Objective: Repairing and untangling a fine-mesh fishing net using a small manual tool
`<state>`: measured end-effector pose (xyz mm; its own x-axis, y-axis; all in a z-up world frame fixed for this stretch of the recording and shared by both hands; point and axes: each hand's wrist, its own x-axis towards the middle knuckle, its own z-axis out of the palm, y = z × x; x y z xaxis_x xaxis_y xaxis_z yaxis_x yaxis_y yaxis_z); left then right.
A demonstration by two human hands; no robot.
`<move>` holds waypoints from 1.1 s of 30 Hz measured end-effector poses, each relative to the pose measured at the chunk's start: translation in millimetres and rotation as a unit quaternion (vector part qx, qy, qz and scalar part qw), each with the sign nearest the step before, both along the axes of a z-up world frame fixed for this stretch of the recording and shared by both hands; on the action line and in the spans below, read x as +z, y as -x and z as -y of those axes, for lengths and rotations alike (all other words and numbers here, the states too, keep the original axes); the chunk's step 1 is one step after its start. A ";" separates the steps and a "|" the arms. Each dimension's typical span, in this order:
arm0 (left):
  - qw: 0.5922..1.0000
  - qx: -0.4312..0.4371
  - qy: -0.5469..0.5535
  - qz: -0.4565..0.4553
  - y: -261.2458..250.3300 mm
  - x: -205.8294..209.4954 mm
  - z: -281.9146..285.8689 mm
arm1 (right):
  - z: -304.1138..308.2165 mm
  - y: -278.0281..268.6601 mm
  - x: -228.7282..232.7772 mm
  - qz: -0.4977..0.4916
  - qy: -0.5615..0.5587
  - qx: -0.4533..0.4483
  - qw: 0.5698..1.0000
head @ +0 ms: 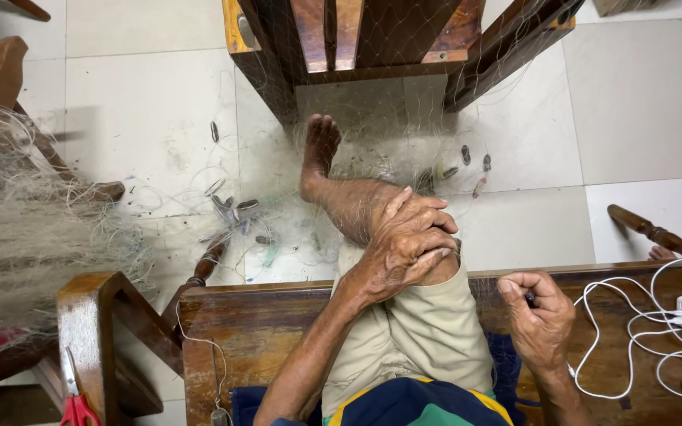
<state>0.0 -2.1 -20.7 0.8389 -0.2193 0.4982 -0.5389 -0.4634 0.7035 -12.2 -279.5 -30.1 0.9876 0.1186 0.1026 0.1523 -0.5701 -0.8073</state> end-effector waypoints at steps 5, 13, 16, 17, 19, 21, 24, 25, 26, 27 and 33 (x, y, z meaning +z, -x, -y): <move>1.000 -0.012 0.017 0.003 1.5 4.8 -0.3 | -1.6 -2.6 -4.3 -0.009 -0.007 -0.011 1.000; 0.999 0.038 -0.005 0.013 -2.3 -4.0 7.1 | -2.6 -1.1 -14.5 -0.024 -0.045 -0.010 0.999; 0.998 0.055 -0.010 0.032 -3.0 -0.7 9.5 | -3.1 -0.5 -15.0 -0.008 -0.049 -0.002 0.999; 0.998 0.053 -0.012 0.032 -3.6 -2.5 9.4 | -2.6 -0.6 -15.1 -0.007 -0.051 -0.004 0.999; 0.997 0.057 -0.020 0.044 -4.5 -5.8 8.5 | -2.4 -1.2 -15.2 0.007 -0.038 0.004 0.999; 0.997 0.052 -0.030 0.046 -4.9 -2.8 9.1 | -0.7 0.0 -11.7 0.002 -0.033 0.001 0.999; 0.996 0.050 -0.044 0.057 -6.3 -2.7 7.4 | 0.5 -0.8 -9.9 -0.009 -0.028 0.001 1.000; 0.995 0.046 -0.049 0.067 -6.4 -3.6 6.9 | 1.3 -0.6 -9.7 -0.014 -0.029 -0.001 0.999; 0.995 0.050 -0.051 0.066 -6.2 -1.5 5.8 | 1.4 -0.8 -9.5 -0.015 -0.030 0.003 0.999; 0.997 0.040 -0.041 0.060 -5.9 0.3 5.6 | 2.4 -1.3 -9.0 -0.015 -0.027 0.001 1.000; 0.997 0.047 -0.043 0.051 -6.4 -28.9 11.1 | 19.0 5.7 -14.9 -0.021 -0.005 0.012 1.000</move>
<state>6.4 -13.2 -49.6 0.8036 -0.1870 0.5650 -0.5569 -0.5712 0.6030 -17.9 -298.6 -45.0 0.9880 0.1415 0.0622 0.1315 -0.5578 -0.8195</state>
